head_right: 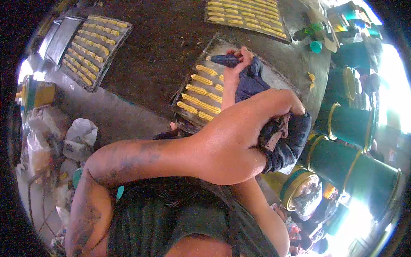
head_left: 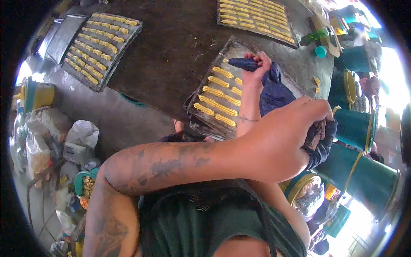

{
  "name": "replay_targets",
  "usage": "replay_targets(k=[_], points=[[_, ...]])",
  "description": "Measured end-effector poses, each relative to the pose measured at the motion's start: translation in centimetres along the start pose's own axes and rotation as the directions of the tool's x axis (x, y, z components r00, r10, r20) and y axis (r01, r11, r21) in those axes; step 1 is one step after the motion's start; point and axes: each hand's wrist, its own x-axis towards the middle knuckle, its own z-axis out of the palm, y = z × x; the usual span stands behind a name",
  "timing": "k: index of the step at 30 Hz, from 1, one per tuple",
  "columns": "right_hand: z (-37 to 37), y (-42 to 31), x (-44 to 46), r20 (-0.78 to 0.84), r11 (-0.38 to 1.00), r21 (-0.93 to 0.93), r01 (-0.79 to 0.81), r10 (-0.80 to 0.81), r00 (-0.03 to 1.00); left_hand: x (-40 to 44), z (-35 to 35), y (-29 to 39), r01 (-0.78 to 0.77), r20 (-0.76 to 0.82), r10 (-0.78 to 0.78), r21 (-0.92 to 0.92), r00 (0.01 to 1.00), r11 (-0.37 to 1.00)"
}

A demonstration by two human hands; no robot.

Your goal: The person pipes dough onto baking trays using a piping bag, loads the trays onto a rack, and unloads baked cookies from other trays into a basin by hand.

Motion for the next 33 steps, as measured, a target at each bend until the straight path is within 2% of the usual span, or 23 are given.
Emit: replay_targets(k=[1,4,7,10,13,16,19,20,22,24,25,26,27,28,29,33], points=[[0.3,1.1,-0.1,-0.013,1.000,-0.029,-0.002,0.001,1.000,-0.1,-0.6,-0.1,-0.034,-0.032,0.037,0.086,0.999,0.996],[0.2,2.4,0.3,-0.085,0.997,-0.073,-0.032,0.026,0.996,-0.4,-1.6,-0.3,0.026,0.018,-0.029,0.153,0.999,0.988],[-0.9,-1.2,0.7,-0.005,0.983,-0.178,0.034,-0.036,0.999,-0.5,-2.2,-0.6,0.056,0.041,-0.056,0.009,0.998,0.998],[1.1,-3.0,-1.4,-0.092,0.930,-0.363,0.055,-0.094,0.991,-0.1,-1.2,-0.9,0.032,0.043,-0.032,-0.003,0.999,0.999],[-0.1,-5.2,-0.4,-0.038,0.953,-0.293,0.079,-0.094,0.995,0.0,-0.3,-0.8,0.065,0.094,-0.057,-0.084,0.994,0.994],[-2.3,-5.4,0.7,0.057,0.929,-0.360,0.083,-0.067,0.996,0.0,1.2,-0.9,0.035,0.091,-0.036,0.005,0.995,0.999],[-5.1,-8.4,2.1,0.050,0.919,-0.372,0.130,-0.120,0.992,0.0,2.4,-1.4,0.077,0.096,-0.073,-0.041,0.993,0.996],[-5.8,-8.8,2.2,0.104,0.901,-0.392,0.184,-0.156,0.982,-0.1,3.0,-1.4,0.073,0.085,-0.071,-0.023,0.994,0.997],[-6.9,-9.6,1.3,0.373,0.713,-0.530,0.459,-0.290,0.881,0.0,4.3,-1.6,0.057,0.076,-0.057,0.012,0.995,0.998],[-6.7,-11.2,2.3,0.113,0.888,-0.403,0.223,-0.193,0.975,0.2,5.0,-1.6,0.076,0.101,-0.074,-0.015,0.992,0.997],[-7.4,-11.2,2.7,0.296,0.699,-0.557,0.448,-0.336,0.894,0.2,5.6,-1.5,0.092,0.116,-0.088,-0.031,0.989,0.995],[-7.9,-10.5,2.7,0.490,0.438,-0.632,0.639,-0.413,0.768,0.1,6.4,-1.7,0.073,0.094,-0.073,0.001,0.993,0.997],[-8.5,-11.1,2.7,0.298,0.701,-0.591,0.399,-0.271,0.916,0.1,7.2,-2.1,0.049,0.074,-0.051,0.034,0.996,0.998],[-5.8,-12.1,0.7,0.082,0.887,-0.443,0.132,-0.107,0.991,0.2,7.9,-2.4,0.019,0.051,-0.023,0.070,0.998,0.997],[-6.0,-12.9,0.7,0.039,0.915,-0.393,0.089,-0.080,0.996,0.4,8.2,-2.5,0.025,0.059,-0.029,0.064,0.998,0.998],[-8.5,-16.0,2.6,0.092,0.892,-0.430,0.141,-0.112,0.989,0.4,10.0,-2.5,0.050,0.076,-0.055,0.066,0.996,0.997]])
